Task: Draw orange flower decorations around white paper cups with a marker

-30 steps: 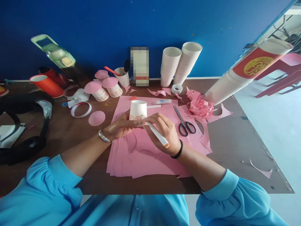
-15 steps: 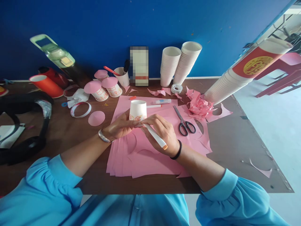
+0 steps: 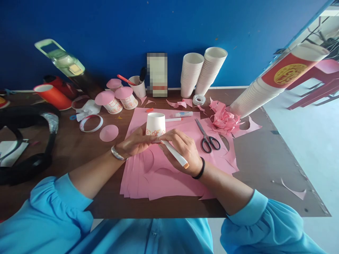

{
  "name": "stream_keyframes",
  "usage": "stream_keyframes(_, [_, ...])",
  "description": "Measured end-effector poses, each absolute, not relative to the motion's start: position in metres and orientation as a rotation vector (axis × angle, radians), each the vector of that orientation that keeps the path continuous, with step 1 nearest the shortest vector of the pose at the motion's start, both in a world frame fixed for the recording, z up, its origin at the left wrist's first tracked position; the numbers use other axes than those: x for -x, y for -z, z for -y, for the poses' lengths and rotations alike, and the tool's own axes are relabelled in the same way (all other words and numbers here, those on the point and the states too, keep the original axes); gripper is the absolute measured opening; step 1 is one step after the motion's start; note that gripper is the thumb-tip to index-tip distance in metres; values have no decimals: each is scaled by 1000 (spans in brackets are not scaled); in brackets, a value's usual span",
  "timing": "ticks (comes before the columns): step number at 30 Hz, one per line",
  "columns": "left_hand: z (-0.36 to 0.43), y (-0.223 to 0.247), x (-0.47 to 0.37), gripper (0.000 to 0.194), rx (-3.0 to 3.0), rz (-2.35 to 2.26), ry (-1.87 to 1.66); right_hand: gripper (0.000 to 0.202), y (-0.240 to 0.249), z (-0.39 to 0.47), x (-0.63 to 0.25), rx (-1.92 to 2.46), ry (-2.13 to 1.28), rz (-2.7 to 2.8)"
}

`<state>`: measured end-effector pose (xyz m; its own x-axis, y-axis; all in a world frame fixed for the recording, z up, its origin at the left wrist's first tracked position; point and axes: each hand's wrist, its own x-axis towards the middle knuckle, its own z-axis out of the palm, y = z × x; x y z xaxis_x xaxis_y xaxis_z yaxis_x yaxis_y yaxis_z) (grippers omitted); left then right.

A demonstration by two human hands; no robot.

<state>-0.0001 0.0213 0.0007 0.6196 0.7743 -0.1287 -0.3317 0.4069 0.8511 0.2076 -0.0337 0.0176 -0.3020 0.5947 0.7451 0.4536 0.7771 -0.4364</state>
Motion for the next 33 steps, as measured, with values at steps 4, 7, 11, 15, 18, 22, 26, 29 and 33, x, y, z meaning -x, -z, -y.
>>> stream_keyframes(4, [-21,-1,-1,44,-911,-564,-736,18,-19,33,-208,770,-142,1928])
stream_keyframes(7, [-21,-1,-1,44,-920,-557,-735,18,-20,32,-208,765,-141,1924])
stream_keyframes(11, [-21,-2,-1,44,-927,-550,-733,18,-19,32,-209,771,-153,1938])
stream_keyframes(15, [-20,-3,-1,44,-937,-558,-730,19,-18,32,-209,780,-161,1933])
stream_keyframes(18, [-20,-3,-1,46,-927,-571,-734,19,-17,33,-209,786,-170,1935])
stream_keyframes(22, [-21,-3,-1,46,-924,-571,-738,20,-18,34,-209,799,-199,1947])
stream_keyframes(26, [-21,-3,-1,46,-931,-564,-733,19,-18,34,-208,775,-187,1933])
stream_keyframes(29, [-20,-3,-1,48,-923,-566,-733,20,-18,33,-208,764,-194,1906])
stream_keyframes(33, [-20,-3,-1,44,-923,-555,-730,16,-18,33,-208,784,-173,1932])
